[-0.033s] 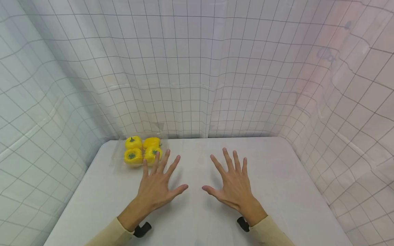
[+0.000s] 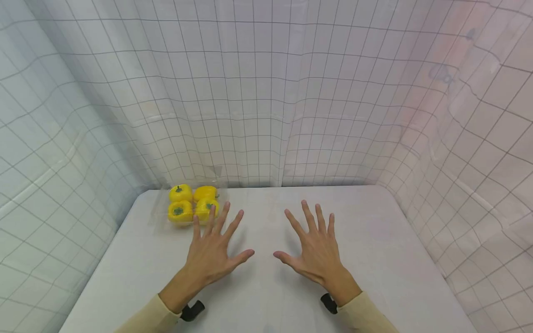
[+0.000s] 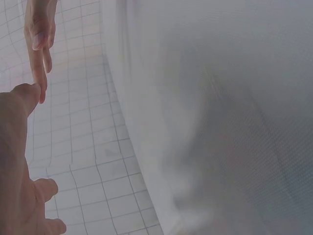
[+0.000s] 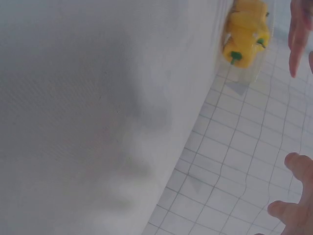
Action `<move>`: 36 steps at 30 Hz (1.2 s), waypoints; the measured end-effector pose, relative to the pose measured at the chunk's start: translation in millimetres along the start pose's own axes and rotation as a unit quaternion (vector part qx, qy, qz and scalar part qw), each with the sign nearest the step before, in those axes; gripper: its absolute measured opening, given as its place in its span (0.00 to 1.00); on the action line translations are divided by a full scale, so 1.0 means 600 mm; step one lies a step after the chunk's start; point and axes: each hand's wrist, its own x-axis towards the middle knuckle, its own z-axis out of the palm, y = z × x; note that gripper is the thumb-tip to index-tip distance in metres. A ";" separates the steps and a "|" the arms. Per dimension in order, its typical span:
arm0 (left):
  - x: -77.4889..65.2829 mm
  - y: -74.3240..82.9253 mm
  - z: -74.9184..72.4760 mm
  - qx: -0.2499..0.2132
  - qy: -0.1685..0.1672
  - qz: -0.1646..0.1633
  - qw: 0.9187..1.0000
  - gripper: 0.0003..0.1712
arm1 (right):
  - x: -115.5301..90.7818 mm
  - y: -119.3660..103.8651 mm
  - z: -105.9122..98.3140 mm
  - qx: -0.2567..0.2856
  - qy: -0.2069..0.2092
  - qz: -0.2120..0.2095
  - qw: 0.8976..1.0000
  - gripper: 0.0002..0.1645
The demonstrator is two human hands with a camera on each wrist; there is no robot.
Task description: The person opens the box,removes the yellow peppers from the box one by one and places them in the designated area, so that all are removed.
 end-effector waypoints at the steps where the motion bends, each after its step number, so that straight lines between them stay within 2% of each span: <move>1: 0.000 0.000 0.000 -0.001 0.001 0.000 1.000 0.65 | 0.000 0.000 0.000 0.002 0.001 0.000 1.000 0.66; 11: 0.000 -0.003 -0.002 0.000 0.017 -0.003 1.000 0.64 | -0.001 0.000 0.006 0.015 0.031 -0.007 0.999 0.64; 15: 0.001 -0.009 0.001 -0.002 0.024 -0.008 1.000 0.63 | 0.003 -0.001 0.011 0.029 0.066 -0.012 0.997 0.59; 22: 0.004 -0.028 0.004 -0.015 0.014 -0.033 0.999 0.61 | 0.013 -0.006 0.020 0.062 0.122 -0.028 0.990 0.50; 29: 0.010 -0.067 0.004 -0.002 0.031 -0.054 0.998 0.59 | 0.025 -0.018 0.027 0.078 0.119 -0.044 0.989 0.48; 36: 0.017 -0.123 0.003 -0.020 0.023 -0.089 0.996 0.54 | 0.039 -0.035 0.032 0.090 0.112 -0.056 0.988 0.46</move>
